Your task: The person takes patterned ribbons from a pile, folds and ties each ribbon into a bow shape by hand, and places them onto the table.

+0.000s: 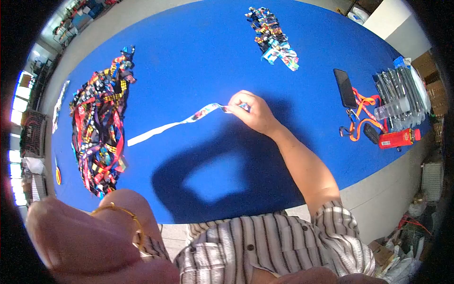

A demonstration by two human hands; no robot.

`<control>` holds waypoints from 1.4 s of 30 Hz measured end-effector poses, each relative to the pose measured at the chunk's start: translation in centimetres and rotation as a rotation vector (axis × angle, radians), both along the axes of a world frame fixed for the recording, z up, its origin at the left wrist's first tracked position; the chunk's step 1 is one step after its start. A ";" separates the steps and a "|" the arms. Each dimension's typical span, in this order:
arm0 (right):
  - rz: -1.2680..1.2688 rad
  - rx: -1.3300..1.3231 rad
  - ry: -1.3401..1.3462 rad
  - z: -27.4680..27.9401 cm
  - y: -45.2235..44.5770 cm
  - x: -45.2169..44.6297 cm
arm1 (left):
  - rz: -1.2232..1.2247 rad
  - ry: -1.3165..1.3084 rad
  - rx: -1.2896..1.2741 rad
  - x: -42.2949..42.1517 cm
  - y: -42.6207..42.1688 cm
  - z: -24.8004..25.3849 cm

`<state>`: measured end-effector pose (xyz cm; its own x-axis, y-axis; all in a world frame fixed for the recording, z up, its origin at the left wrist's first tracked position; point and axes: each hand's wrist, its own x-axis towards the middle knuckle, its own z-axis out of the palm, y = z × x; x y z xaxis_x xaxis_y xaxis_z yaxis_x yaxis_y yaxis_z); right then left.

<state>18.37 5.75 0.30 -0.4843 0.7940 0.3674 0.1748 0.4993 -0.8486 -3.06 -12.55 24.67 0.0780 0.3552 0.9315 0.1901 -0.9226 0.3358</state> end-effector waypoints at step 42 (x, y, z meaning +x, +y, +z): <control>0.036 -0.041 -0.017 0.4 -0.2 -0.1 | -0.430 0.205 -0.168 0.4 4.1 0.2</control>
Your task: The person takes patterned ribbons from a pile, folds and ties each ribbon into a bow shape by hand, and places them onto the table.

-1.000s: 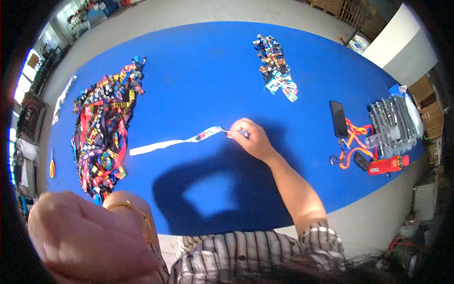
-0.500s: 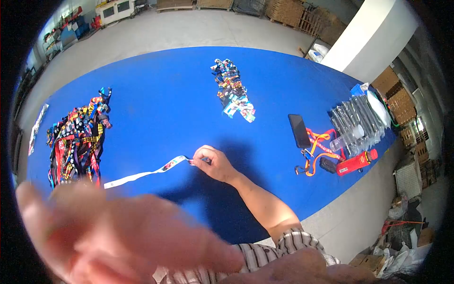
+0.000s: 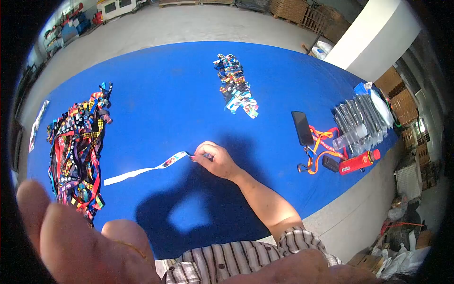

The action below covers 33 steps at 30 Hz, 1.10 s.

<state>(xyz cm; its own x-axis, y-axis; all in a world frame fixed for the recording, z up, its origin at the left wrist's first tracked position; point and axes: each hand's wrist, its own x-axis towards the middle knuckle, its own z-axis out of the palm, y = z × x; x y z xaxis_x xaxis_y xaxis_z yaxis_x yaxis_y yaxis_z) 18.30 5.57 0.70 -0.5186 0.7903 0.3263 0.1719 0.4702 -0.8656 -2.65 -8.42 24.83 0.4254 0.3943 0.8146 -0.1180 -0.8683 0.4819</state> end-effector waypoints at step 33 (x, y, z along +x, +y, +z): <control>-0.062 -0.610 0.649 -0.8 3.5 3.4 | 0.660 0.122 -0.896 0.6 9.4 -22.4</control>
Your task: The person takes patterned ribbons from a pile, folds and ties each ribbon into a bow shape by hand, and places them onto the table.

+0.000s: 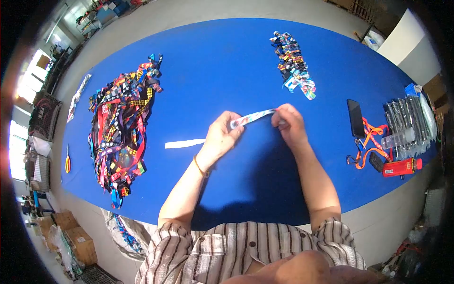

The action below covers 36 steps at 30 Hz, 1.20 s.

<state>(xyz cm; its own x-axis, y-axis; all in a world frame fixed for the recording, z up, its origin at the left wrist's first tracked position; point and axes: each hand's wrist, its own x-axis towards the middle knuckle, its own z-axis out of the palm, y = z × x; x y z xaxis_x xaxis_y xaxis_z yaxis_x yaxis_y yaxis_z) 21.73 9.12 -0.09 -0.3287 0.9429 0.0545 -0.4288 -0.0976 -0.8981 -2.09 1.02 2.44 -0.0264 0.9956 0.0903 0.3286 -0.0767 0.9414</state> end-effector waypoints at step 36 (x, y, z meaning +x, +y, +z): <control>0.284 0.073 -0.012 2.0 -4.4 -3.3 | -0.085 0.338 0.482 0.0 -0.4 0.8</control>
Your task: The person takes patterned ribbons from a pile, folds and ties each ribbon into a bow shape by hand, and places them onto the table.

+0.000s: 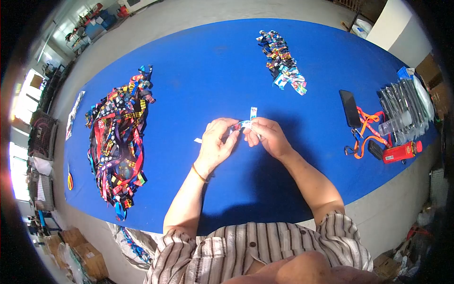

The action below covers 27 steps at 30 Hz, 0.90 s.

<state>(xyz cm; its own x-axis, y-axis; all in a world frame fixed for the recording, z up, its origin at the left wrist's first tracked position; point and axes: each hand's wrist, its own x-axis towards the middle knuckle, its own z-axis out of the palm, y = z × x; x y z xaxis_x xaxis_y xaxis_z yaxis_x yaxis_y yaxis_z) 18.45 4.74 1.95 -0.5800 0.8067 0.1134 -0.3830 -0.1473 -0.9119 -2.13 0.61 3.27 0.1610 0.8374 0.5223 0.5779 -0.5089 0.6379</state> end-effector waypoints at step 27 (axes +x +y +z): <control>0.150 0.000 -0.306 2.3 -0.3 -0.4 | -0.240 -0.951 -0.701 0.1 -0.5 -1.4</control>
<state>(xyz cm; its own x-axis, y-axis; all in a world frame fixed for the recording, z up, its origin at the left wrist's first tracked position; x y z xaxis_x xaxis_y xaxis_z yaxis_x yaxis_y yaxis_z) 18.10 4.48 4.20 -0.6993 0.7098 -0.0845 -0.0652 -0.1811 -0.9813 -2.01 0.11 1.86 0.1486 0.9881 -0.0398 -0.3352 0.0882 0.9380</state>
